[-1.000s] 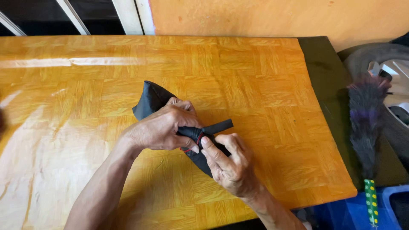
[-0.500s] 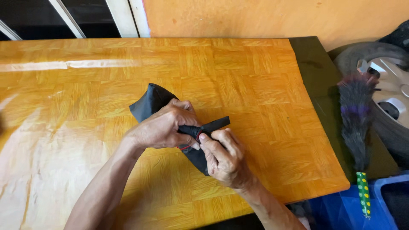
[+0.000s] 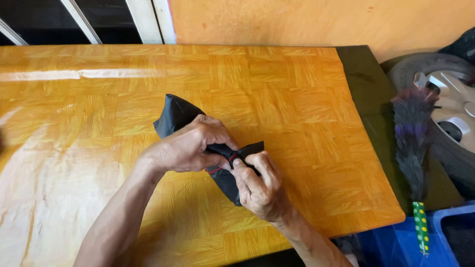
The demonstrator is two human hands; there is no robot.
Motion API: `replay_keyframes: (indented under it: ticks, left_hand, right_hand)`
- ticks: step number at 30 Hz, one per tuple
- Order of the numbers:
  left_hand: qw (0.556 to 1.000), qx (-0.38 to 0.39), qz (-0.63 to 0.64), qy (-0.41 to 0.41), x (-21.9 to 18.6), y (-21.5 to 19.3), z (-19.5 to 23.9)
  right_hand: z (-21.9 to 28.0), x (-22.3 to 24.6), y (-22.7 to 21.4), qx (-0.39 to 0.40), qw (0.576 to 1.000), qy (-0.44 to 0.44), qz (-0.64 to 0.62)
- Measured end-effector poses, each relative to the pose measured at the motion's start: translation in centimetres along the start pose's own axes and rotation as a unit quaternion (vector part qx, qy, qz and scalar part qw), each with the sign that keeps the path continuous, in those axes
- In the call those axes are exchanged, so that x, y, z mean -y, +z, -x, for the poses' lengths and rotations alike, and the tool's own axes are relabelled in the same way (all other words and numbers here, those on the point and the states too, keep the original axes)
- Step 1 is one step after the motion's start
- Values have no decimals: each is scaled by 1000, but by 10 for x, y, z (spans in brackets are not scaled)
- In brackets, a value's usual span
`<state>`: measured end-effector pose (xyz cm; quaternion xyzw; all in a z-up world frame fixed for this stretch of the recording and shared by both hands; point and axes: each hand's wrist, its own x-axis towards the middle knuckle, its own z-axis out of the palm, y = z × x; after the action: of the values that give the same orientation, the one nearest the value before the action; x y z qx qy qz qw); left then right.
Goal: The person folds a black tent with red accents on a wooden table. They fold the tent in half lengthwise, then fold it into thirds, and finally roll it up. The person then places the rolled tent into a black carrying bag and zips it closed.
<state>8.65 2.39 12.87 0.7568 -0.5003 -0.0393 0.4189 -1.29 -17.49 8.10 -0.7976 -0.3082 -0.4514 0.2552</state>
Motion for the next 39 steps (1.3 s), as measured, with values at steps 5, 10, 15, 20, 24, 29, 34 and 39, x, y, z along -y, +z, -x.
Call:
replay_keyframes:
  ticks: [5, 10, 15, 20, 24, 29, 34, 39]
  left_hand:
    - [1000, 1, 12, 10, 11, 9, -4]
    - [997, -44, -50, 40, -8, 15, -9]
    - [928, -285, -239, 37, -15, 26, -12]
    - [918, -163, -183, -312, 31, 35, -2]
    - [869, -75, 143, -467, 53, 57, -2]
    - [842, -216, 266, -417, 43, 69, -11]
    - [876, -171, 153, -424, -5, 46, -26]
    - [882, -84, 118, -448, 1, 58, -25]
  right_hand:
    - [9, -2, 8, -6, 1000, 16, 2]
    - [1, -9, -6, 1, 993, 110, -47]
    - [42, -62, 6, -43, 868, 448, -210]
    - [73, -113, 13, 62, 820, 554, -129]
    - [54, -104, 3, 135, 881, 453, 15]
    - [89, -133, 5, 167, 870, 463, -25]
    - [12, -57, -34, 231, 876, 410, -104]
    - [46, -9, -1, 260, 922, 145, 246]
